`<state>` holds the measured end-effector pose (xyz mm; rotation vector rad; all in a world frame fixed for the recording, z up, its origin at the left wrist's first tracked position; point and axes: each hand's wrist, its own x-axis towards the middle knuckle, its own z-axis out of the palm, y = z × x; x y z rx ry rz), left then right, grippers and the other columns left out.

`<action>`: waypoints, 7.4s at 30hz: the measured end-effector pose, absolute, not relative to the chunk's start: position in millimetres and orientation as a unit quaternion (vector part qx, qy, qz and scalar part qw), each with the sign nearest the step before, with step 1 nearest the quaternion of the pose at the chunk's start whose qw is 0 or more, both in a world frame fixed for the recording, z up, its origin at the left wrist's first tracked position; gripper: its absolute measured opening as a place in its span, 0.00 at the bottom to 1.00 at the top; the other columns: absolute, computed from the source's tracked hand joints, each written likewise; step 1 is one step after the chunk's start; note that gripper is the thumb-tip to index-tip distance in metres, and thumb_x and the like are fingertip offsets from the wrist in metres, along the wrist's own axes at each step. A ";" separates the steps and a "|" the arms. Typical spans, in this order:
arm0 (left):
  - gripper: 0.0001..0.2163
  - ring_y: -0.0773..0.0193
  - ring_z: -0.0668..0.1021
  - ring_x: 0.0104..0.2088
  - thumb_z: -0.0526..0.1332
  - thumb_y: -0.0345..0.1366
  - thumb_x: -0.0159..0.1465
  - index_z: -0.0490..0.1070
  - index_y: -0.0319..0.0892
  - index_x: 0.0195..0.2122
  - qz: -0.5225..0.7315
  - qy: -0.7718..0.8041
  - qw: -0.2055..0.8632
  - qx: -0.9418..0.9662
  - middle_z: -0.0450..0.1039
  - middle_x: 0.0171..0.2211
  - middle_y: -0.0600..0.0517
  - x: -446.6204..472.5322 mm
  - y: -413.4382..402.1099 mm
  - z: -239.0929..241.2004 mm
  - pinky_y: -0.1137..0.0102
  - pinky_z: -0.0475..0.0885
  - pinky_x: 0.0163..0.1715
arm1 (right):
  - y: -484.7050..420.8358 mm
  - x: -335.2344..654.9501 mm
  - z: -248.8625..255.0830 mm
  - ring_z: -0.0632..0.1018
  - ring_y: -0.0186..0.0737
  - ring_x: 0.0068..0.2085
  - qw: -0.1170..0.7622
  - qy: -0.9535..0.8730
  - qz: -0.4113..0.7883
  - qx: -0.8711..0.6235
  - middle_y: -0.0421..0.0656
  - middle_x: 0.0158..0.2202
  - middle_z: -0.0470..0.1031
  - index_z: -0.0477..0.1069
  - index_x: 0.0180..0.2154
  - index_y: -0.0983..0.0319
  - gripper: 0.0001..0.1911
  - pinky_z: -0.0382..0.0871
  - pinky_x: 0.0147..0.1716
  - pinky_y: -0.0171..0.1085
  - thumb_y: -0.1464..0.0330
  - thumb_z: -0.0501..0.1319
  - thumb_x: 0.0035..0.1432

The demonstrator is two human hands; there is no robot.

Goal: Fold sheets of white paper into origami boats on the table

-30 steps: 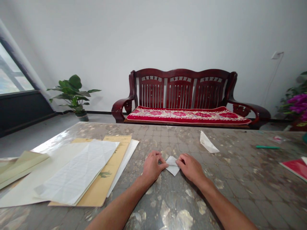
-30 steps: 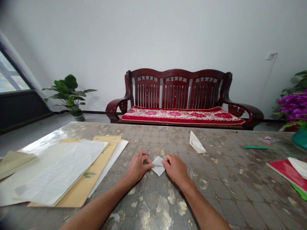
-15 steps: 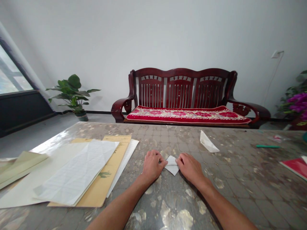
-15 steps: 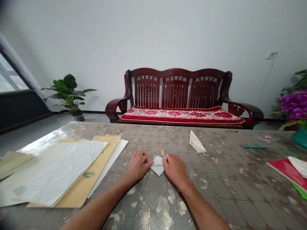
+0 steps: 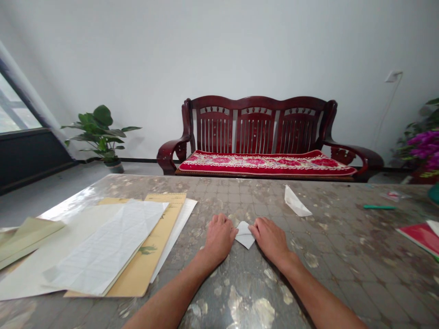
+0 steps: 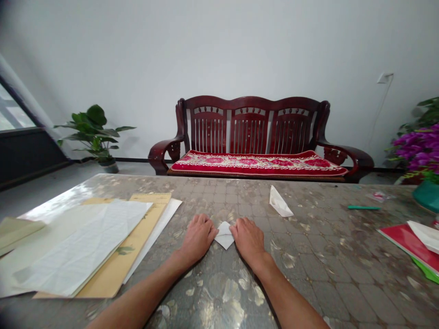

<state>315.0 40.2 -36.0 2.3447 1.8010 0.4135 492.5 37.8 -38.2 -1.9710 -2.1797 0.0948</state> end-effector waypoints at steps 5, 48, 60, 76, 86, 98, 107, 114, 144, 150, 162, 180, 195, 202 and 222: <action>0.09 0.55 0.70 0.47 0.56 0.37 0.66 0.74 0.41 0.35 0.138 0.602 0.078 0.782 0.70 0.45 0.45 316.4 40.8 -36.9 0.62 0.65 0.49 | 38.3 490.5 -39.3 0.76 0.43 0.41 0.098 -0.740 0.015 -0.665 0.46 0.39 0.76 0.70 0.35 0.60 0.12 0.58 0.32 0.37 0.61 0.54 0.67; 0.23 0.47 0.57 0.68 0.50 0.32 0.69 0.58 0.55 0.65 0.092 0.533 0.021 0.841 0.55 0.68 0.46 315.0 38.6 -66.2 0.47 0.53 0.63 | 42.3 492.3 -63.9 0.58 0.51 0.64 0.159 -0.734 0.035 -0.659 0.47 0.63 0.63 0.63 0.60 0.59 0.24 0.50 0.63 0.48 0.66 0.54 0.62; 0.16 0.52 0.62 0.64 0.59 0.31 0.65 0.70 0.44 0.54 0.060 0.437 0.054 0.896 0.65 0.60 0.43 310.6 63.2 -35.1 0.56 0.57 0.64 | 48.3 512.4 -64.9 0.63 0.50 0.61 0.165 -0.737 0.005 -0.655 0.47 0.61 0.66 0.65 0.58 0.59 0.22 0.56 0.59 0.47 0.72 0.51 0.64; 0.17 0.62 0.74 0.30 0.75 0.34 0.41 0.75 0.44 0.33 -0.019 0.460 0.281 0.842 0.72 0.27 0.57 322.3 102.3 -14.7 0.73 0.63 0.30 | 59.5 525.4 -81.8 0.71 0.49 0.54 0.346 -0.686 0.103 -0.632 0.49 0.51 0.75 0.70 0.49 0.61 0.19 0.61 0.55 0.48 0.72 0.49 0.59; 0.12 0.64 0.76 0.31 0.64 0.31 0.53 0.75 0.37 0.39 0.334 0.537 0.365 0.683 0.78 0.32 0.53 313.1 79.7 -42.5 0.74 0.67 0.31 | 49.3 523.5 -73.2 0.75 0.44 0.45 0.485 -0.658 0.245 -0.522 0.45 0.47 0.76 0.68 0.51 0.59 0.24 0.69 0.47 0.43 0.57 0.63 0.54; 0.10 0.62 0.76 0.37 0.65 0.31 0.54 0.73 0.42 0.38 0.394 0.536 0.229 0.711 0.75 0.34 0.54 322.2 59.8 -54.8 0.70 0.69 0.38 | 42.2 508.5 -54.2 0.70 0.40 0.35 0.388 -0.783 -0.013 -0.485 0.40 0.28 0.71 0.69 0.27 0.59 0.07 0.60 0.37 0.36 0.71 0.60 0.59; 0.09 0.61 0.74 0.41 0.58 0.29 0.65 0.77 0.46 0.40 0.249 0.404 0.075 0.877 0.77 0.38 0.51 304.1 57.0 -49.0 0.68 0.67 0.44 | 43.6 511.8 -53.8 0.69 0.42 0.38 0.288 -0.824 -0.055 -0.484 0.42 0.31 0.73 0.73 0.30 0.58 0.08 0.59 0.39 0.38 0.71 0.58 0.62; 0.11 0.60 0.73 0.41 0.54 0.32 0.69 0.78 0.46 0.41 0.182 0.416 0.030 0.890 0.75 0.37 0.49 309.6 54.8 -52.6 0.69 0.68 0.42 | 34.8 509.3 -49.1 0.68 0.44 0.40 0.236 -0.837 -0.074 -0.487 0.43 0.34 0.73 0.73 0.33 0.59 0.07 0.59 0.39 0.39 0.70 0.58 0.64; 0.10 0.62 0.74 0.38 0.56 0.36 0.66 0.70 0.43 0.27 0.237 0.554 0.144 0.785 0.72 0.32 0.51 303.5 61.5 -48.2 0.70 0.66 0.40 | 44.1 500.4 -53.4 0.74 0.39 0.37 0.229 -0.760 0.049 -0.606 0.41 0.33 0.75 0.69 0.29 0.58 0.10 0.59 0.34 0.35 0.66 0.56 0.65; 0.10 0.59 0.74 0.40 0.57 0.38 0.66 0.70 0.42 0.28 0.201 0.573 0.105 0.788 0.72 0.33 0.49 306.0 60.9 -44.7 0.67 0.66 0.42 | 44.5 499.1 -53.9 0.75 0.40 0.37 0.225 -0.754 0.046 -0.615 0.41 0.33 0.76 0.69 0.29 0.58 0.10 0.58 0.34 0.35 0.66 0.57 0.64; 0.04 0.58 0.73 0.42 0.60 0.36 0.64 0.71 0.42 0.34 0.209 0.585 0.110 0.776 0.71 0.37 0.49 305.7 61.9 -47.4 0.66 0.67 0.45 | 42.6 496.0 -52.6 0.76 0.42 0.40 0.211 -0.747 0.052 -0.628 0.42 0.37 0.77 0.69 0.38 0.57 0.04 0.61 0.36 0.37 0.67 0.56 0.64; 0.18 0.61 0.75 0.45 0.54 0.23 0.60 0.69 0.45 0.49 0.331 0.453 0.219 0.798 0.74 0.41 0.51 306.6 64.6 -64.1 0.67 0.69 0.49 | 34.2 494.5 -52.3 0.74 0.42 0.45 0.209 -0.808 -0.009 -0.551 0.45 0.43 0.75 0.71 0.50 0.57 0.16 0.66 0.45 0.36 0.73 0.50 0.66; 0.09 0.66 0.75 0.31 0.58 0.31 0.62 0.72 0.43 0.44 0.300 0.532 0.243 0.754 0.74 0.29 0.56 319.4 70.6 -61.8 0.74 0.66 0.32 | 46.5 496.6 -57.3 0.75 0.42 0.46 0.261 -0.770 0.118 -0.570 0.45 0.44 0.76 0.68 0.50 0.59 0.15 0.66 0.44 0.38 0.72 0.50 0.64; 0.08 0.64 0.77 0.40 0.59 0.28 0.62 0.76 0.44 0.39 0.284 0.500 0.183 0.797 0.77 0.37 0.52 320.0 72.0 -61.8 0.72 0.69 0.41 | 39.2 493.7 -55.7 0.74 0.43 0.42 0.194 -0.821 -0.029 -0.536 0.44 0.38 0.75 0.74 0.39 0.59 0.13 0.65 0.41 0.37 0.71 0.51 0.67; 0.25 0.50 0.57 0.68 0.50 0.46 0.70 0.55 0.44 0.66 0.096 0.431 -0.002 0.897 0.55 0.68 0.46 308.4 45.0 -63.0 0.50 0.53 0.64 | 4.4 487.2 -58.0 0.54 0.50 0.68 0.102 -0.827 0.025 -0.552 0.50 0.69 0.53 0.53 0.67 0.63 0.33 0.43 0.65 0.57 0.53 0.46 0.68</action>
